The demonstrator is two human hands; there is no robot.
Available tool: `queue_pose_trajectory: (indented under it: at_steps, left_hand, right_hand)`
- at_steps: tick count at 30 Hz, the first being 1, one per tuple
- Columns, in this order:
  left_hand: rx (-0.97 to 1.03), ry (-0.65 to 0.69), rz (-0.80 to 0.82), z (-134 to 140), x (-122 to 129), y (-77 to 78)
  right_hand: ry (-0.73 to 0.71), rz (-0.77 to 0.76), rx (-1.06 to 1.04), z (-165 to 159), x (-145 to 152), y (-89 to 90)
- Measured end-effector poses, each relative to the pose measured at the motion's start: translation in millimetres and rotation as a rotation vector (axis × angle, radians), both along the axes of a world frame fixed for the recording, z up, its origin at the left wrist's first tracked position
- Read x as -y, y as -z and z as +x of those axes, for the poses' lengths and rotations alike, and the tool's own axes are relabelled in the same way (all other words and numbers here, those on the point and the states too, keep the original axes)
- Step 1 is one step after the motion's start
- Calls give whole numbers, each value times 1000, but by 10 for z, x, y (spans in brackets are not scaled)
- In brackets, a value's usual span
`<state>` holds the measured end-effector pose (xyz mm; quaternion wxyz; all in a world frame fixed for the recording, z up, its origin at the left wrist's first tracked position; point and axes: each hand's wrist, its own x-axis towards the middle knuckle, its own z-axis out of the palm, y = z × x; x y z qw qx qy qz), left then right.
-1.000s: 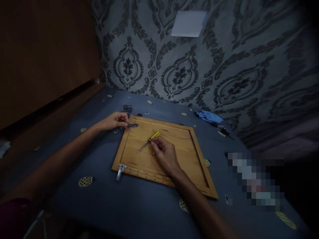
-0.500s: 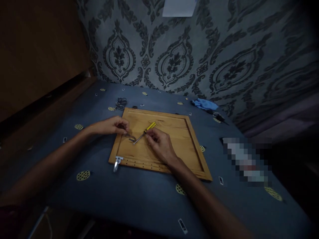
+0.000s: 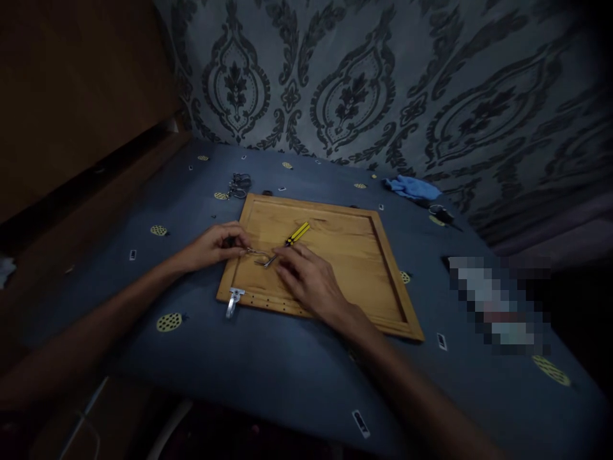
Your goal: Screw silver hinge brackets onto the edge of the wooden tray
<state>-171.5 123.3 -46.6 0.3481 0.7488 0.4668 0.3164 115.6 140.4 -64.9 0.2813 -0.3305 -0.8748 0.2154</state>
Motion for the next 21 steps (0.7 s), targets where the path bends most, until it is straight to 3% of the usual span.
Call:
queue_pose_trajectory:
  at_steps: [9, 17, 21]
  left_hand:
    - [11, -4, 75, 30, -15, 43]
    - [35, 5, 65, 43, 25, 29]
    - [37, -1, 54, 60, 44, 25]
  right_hand:
    - [62, 65, 0, -159, -279, 58]
    - [-134, 62, 28, -41, -24, -35]
    - [-162, 41, 60, -40, 28, -52]
